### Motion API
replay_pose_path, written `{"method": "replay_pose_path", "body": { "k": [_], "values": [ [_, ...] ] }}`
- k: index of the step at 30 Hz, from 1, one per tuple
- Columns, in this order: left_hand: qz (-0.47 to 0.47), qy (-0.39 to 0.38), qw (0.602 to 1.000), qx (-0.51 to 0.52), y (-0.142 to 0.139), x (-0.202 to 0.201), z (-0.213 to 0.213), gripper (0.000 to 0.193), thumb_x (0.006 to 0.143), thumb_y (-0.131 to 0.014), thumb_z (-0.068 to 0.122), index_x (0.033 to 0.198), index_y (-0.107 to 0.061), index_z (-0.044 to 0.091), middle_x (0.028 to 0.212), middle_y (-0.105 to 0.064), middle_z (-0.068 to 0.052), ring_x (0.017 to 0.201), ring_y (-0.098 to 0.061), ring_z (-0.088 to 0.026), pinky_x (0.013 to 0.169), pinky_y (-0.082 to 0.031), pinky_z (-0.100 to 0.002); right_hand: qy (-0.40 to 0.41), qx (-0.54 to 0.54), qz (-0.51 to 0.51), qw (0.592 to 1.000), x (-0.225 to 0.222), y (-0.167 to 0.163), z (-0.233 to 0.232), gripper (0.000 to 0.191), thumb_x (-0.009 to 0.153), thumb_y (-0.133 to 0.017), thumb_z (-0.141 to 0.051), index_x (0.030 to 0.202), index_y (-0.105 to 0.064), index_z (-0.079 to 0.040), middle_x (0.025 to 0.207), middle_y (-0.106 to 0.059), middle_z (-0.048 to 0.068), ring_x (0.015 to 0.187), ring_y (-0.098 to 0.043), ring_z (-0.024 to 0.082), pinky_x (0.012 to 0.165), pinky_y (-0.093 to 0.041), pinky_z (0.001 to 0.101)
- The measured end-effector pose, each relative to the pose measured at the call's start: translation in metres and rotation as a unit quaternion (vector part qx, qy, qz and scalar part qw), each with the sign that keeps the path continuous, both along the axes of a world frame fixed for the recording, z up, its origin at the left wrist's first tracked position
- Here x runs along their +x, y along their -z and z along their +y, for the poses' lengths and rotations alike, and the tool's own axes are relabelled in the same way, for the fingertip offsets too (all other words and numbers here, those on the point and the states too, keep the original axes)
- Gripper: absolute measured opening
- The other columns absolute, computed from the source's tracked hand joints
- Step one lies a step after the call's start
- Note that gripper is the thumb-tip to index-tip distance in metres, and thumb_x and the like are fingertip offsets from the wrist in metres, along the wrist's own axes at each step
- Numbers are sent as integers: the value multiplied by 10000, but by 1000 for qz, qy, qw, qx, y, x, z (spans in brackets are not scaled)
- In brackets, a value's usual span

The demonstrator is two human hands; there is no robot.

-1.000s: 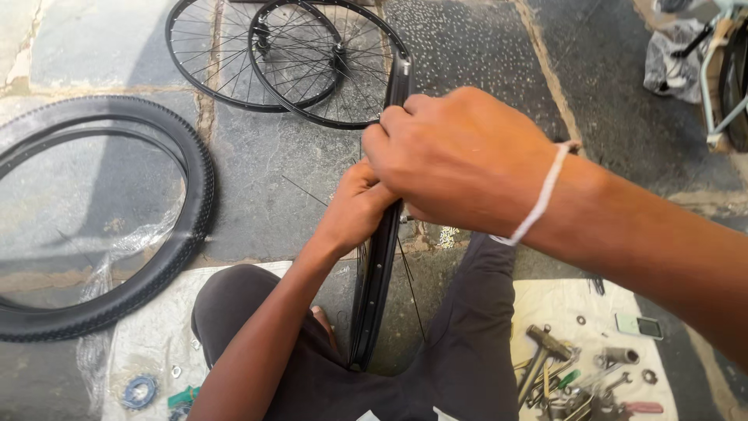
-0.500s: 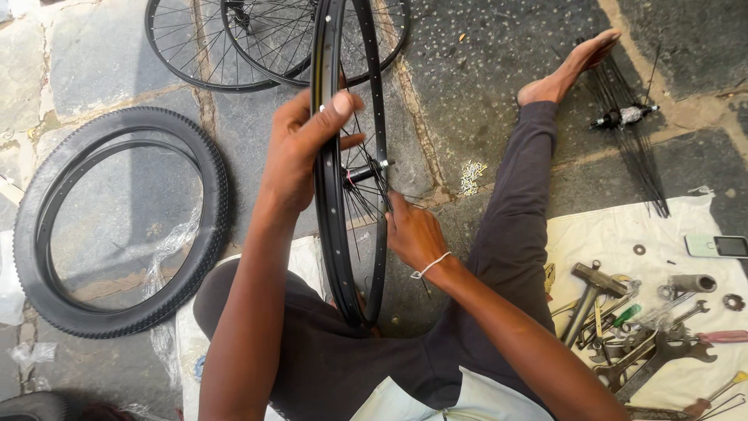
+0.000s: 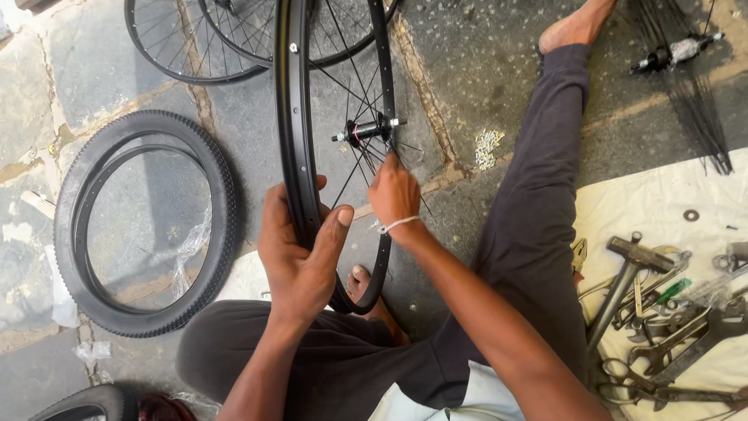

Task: The person inserts metal spokes into the hub of a bicycle wheel and threads them through the holes in the rim. The person also handles a rubber bicycle tire and a rim, moving them around on the ground.

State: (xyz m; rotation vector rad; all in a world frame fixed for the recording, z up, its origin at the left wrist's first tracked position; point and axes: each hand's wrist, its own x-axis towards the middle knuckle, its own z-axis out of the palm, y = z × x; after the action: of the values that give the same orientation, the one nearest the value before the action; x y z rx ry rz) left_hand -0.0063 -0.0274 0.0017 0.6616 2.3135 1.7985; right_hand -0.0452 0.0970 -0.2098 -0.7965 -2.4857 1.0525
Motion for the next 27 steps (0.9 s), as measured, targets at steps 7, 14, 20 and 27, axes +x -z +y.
{"method": "replay_pose_path", "body": {
  "k": [7,14,20,27],
  "values": [
    [5,-20,1000,13,0,3,8,375,983,-743,136,1269,-539,6,814,-503,50,689,-457,-8,611,-383,-179,52,159,65,984,-25,33,26,241,997,-614,-203,831,-636,-29,737,-699,181,635,-706,349,534,-554,444],
    [-13,-26,999,26,-5,-2,7,377,984,-738,152,1270,-542,5,809,-524,46,676,-472,-4,598,-386,-175,-40,-102,39,993,39,-36,16,249,1003,-614,-189,1189,-651,-27,624,-680,112,514,-639,217,479,-459,368],
    [-103,22,994,36,-17,-10,9,515,894,-772,88,1357,-556,22,805,-641,-11,696,-577,-34,628,-455,-191,-172,-438,253,845,39,-91,31,360,984,-676,-356,1148,-734,-40,919,-777,-5,692,-634,20,537,-446,190],
    [-120,105,981,108,-15,-15,9,450,895,-754,31,1298,-556,1,1071,-647,-30,926,-616,-71,795,-530,-227,-203,-402,243,859,23,-90,29,443,996,-663,-431,1213,-760,-56,878,-697,-38,757,-590,20,615,-485,194]
  ]
}}
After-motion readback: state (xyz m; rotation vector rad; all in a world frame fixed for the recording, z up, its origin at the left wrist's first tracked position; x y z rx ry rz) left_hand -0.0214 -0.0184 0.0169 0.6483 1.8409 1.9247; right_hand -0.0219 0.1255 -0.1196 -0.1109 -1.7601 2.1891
